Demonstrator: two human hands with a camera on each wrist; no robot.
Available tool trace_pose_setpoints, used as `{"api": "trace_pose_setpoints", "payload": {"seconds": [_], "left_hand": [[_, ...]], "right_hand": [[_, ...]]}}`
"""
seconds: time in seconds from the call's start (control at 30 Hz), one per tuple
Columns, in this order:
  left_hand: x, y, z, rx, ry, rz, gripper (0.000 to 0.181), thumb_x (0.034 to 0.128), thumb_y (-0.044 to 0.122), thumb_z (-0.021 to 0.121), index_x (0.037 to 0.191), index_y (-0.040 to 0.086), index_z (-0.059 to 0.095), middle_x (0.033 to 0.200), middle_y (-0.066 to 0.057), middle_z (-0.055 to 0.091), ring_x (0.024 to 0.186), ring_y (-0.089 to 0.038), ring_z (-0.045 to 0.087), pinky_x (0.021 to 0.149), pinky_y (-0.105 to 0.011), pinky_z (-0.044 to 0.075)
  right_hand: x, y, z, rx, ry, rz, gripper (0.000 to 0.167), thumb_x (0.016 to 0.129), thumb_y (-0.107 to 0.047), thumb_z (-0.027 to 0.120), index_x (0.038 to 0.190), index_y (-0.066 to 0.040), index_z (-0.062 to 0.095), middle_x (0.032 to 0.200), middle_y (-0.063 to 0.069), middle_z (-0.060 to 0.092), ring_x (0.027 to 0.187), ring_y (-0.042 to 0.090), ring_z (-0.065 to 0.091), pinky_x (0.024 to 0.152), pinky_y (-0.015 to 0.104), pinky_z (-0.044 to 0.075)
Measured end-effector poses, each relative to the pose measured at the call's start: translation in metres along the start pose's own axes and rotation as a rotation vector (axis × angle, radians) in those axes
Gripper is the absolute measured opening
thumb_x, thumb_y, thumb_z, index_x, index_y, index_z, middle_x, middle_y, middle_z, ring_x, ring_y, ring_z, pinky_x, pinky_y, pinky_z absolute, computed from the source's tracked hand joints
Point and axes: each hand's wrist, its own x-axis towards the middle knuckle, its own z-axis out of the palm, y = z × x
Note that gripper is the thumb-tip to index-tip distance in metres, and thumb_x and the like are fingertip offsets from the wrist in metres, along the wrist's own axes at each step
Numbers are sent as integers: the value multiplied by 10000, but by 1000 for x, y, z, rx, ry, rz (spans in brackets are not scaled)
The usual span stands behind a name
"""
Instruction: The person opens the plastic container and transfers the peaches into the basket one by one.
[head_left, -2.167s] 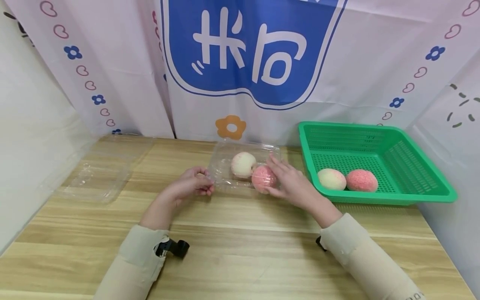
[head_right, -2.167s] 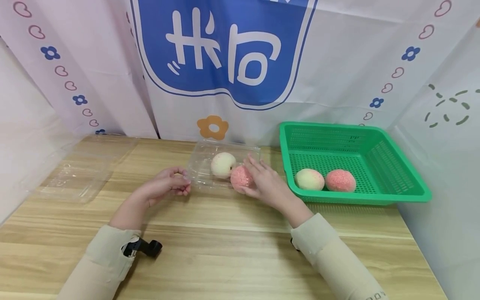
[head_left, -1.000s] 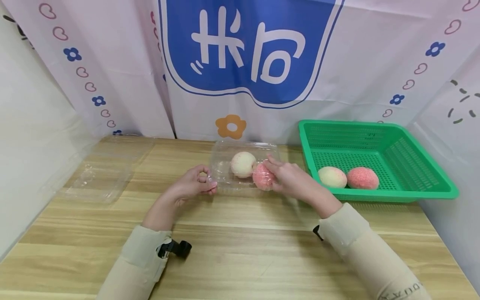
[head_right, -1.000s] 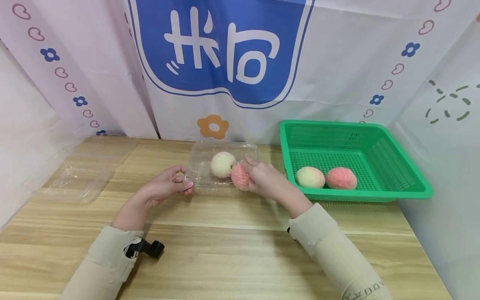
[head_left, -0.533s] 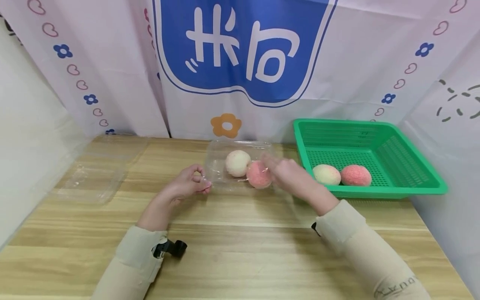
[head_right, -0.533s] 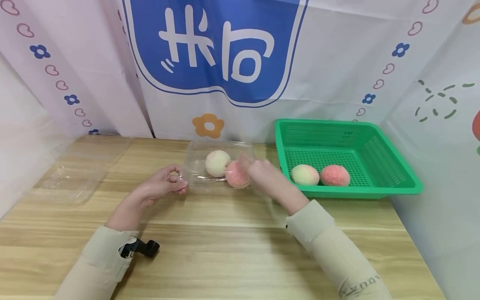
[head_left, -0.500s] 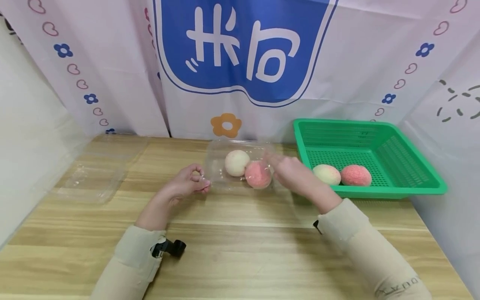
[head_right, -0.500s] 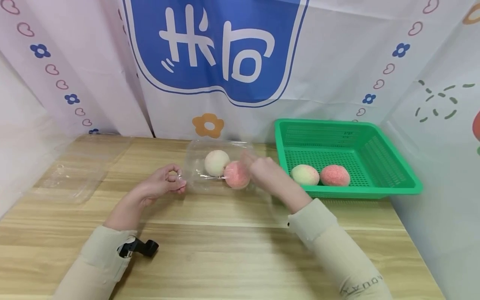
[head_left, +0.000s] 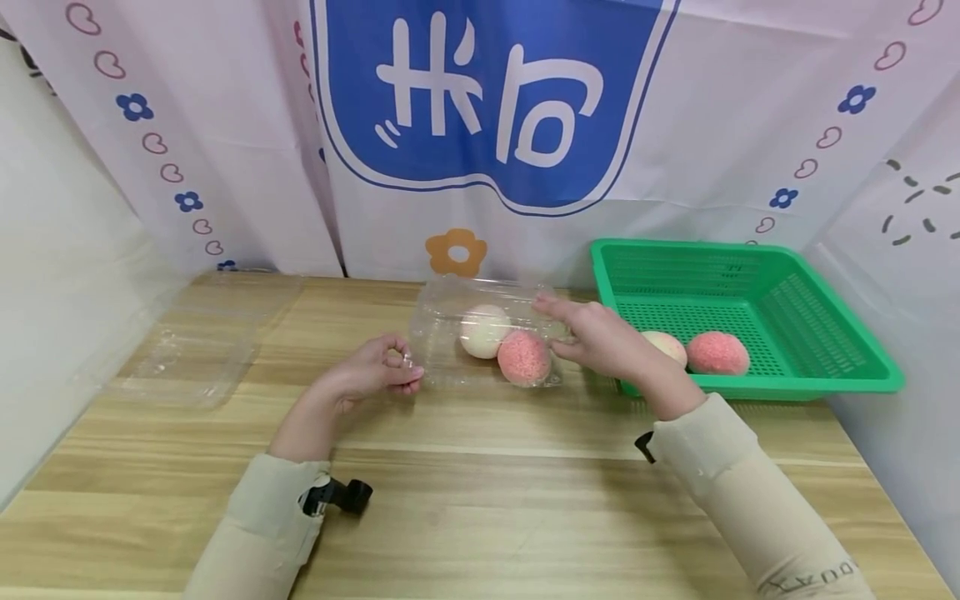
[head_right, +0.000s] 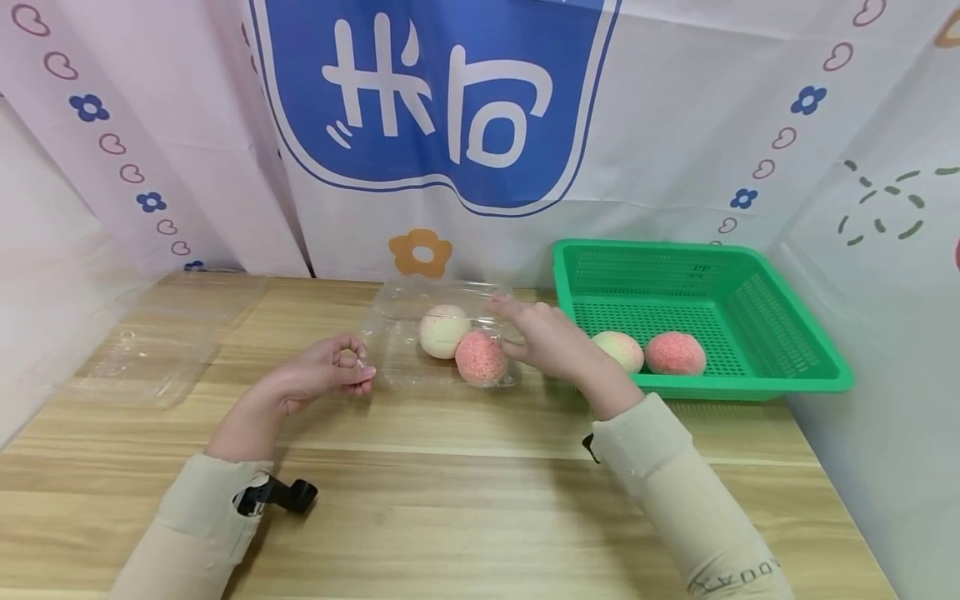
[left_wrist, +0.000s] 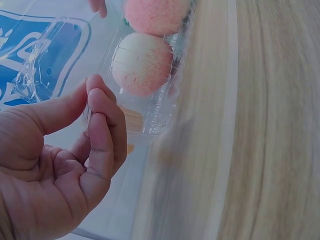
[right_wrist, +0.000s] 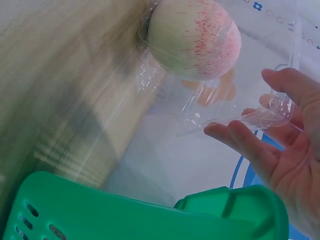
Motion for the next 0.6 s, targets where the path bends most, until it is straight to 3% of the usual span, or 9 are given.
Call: {"api": "trace_pose_setpoints", "payload": {"seconds": [0.43,0.6], "left_hand": [[-2,2,-3,12,-2,-12,262,980,25,579,1134,-45,378,795,-37,689,707,-94,628,726,-235,570],[-3,3,-6,39,1,-14,234,998,70,560,1134,-31,398,784,-32,666,713,-109,614,705,-235,553]], "right_hand": [[3,-2,-8,33,5,12,593,886,-223,761,1412,-62,540,1446,136,552,1322,316,544,1064,481,475],[5,-3,-13,96,-4,60,589,893,-254,751,1420,-99,539,1436,108,569,1226,331,615,1010,491,513]]}}
